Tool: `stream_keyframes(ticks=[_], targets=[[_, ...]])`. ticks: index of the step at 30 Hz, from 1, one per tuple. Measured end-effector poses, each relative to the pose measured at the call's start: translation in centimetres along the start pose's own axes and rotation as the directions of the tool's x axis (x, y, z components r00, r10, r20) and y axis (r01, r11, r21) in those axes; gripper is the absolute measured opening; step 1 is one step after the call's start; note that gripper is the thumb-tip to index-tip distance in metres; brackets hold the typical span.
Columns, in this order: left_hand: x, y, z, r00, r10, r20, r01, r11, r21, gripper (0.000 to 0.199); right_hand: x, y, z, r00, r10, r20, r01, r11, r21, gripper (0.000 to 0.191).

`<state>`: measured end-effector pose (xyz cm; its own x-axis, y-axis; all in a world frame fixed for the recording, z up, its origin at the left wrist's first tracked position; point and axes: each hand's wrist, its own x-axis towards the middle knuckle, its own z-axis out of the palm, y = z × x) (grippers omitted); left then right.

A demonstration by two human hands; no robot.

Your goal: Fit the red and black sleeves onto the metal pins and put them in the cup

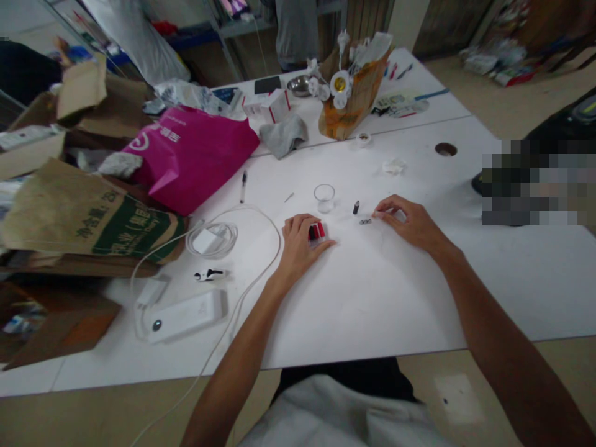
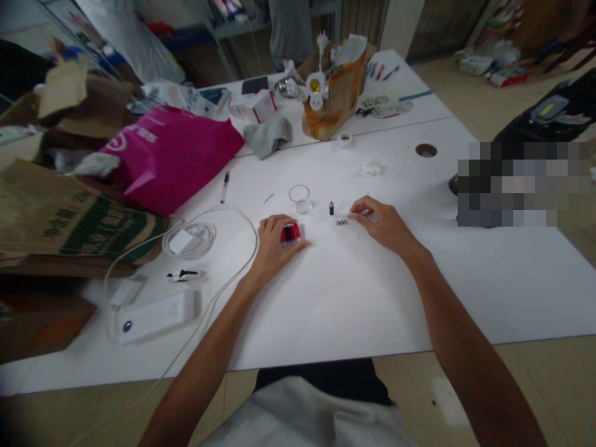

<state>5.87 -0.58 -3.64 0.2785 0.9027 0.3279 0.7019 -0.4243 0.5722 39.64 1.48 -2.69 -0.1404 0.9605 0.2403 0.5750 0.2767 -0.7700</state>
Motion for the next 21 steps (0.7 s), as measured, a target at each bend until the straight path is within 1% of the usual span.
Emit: stream_keyframes(ticks=[7,11,13,16,18,21], targets=[[-0.04,-0.03,0.02,1.000,-0.005,-0.006,0.005,1.000,0.025,0.061,-0.10,-0.22,-0.07,0.997,-0.068,-0.042,0.066,0.996,-0.054,0.023],[-0.11,-0.24,0.16,1.000,0.003,-0.008,-0.003,1.000,0.017,0.063,-0.01,-0.58,-0.38,0.996,-0.085,-0.028,0.084,0.996,-0.040,0.023],[-0.12,-0.30,0.20,1.000,-0.001,-0.004,0.001,1.000,0.011,0.064,0.01,-0.58,-0.46,0.998,-0.061,-0.021,0.060,0.998,-0.020,0.022],[-0.12,-0.34,0.23,1.000,-0.014,0.008,0.014,1.000,0.008,0.063,0.02,-0.34,-0.42,1.000,0.019,-0.023,-0.018,1.000,0.026,0.024],[-0.14,-0.36,0.24,1.000,-0.015,0.017,0.015,1.000,0.007,0.063,0.05,-0.09,-0.30,0.998,0.064,-0.026,-0.062,0.997,0.056,0.029],[-0.17,-0.38,0.26,1.000,-0.017,0.025,0.017,1.000,0.010,0.063,0.11,0.25,-0.10,0.994,0.100,-0.034,-0.098,0.994,0.055,0.039]])
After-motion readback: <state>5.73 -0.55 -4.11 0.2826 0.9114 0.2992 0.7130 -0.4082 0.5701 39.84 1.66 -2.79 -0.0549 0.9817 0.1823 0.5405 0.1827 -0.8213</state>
